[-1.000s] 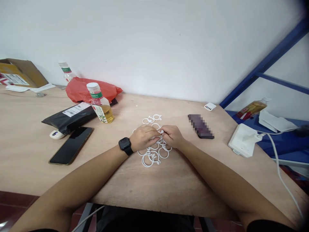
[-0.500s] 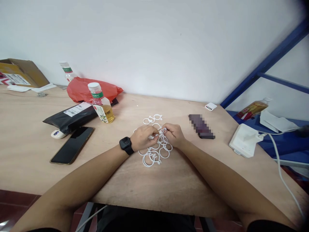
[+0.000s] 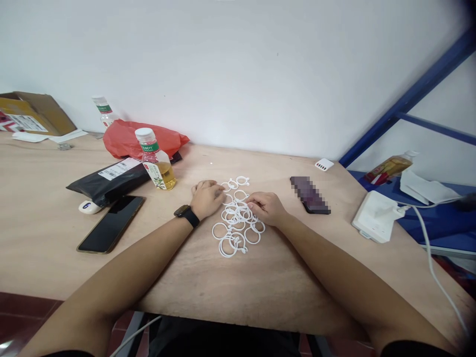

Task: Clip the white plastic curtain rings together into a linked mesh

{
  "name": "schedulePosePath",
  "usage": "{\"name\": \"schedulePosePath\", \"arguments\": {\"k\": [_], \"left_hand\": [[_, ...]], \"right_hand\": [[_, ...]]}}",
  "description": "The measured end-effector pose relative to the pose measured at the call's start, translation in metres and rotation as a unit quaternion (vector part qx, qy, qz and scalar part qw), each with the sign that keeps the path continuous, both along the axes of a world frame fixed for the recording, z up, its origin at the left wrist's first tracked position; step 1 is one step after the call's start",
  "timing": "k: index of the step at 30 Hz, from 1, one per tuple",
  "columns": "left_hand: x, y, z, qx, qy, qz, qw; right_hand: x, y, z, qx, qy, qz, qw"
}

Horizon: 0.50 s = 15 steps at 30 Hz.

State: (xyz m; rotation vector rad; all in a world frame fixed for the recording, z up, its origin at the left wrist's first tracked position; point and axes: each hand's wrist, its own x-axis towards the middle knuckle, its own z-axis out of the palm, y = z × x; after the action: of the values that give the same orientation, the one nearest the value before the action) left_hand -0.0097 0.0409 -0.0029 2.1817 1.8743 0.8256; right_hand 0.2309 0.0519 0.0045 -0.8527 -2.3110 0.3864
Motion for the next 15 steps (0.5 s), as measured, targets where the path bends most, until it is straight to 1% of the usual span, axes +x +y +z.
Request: {"name": "schedulePosePath", "arguments": {"k": [2, 5, 13, 15], "left_hand": [[0.0001, 0.0016, -0.0017, -0.028, 0.009, -0.01, 1.0], [0.0013, 0.0011, -0.001, -0.022, 0.016, -0.03, 0.999], [0.0016, 0.0004, 0.0004, -0.016, 0.054, -0.066, 0.996], [0.0019, 0.0, 0.001, -0.013, 0.058, -0.067, 0.996]], "right_hand": [[-0.0002, 0.0003, -0.0004, 0.001, -0.002, -0.026, 1.0], [-0.0009, 0.0005, -0.0012, 0.005, 0.003, -0.047, 0.999], [-0.0024, 0.0018, -0.0047, 0.02, 0.008, -0.054, 0.998], [-0.0025, 0.0019, -0.0049, 0.019, 0.013, -0.056, 0.998]]}}
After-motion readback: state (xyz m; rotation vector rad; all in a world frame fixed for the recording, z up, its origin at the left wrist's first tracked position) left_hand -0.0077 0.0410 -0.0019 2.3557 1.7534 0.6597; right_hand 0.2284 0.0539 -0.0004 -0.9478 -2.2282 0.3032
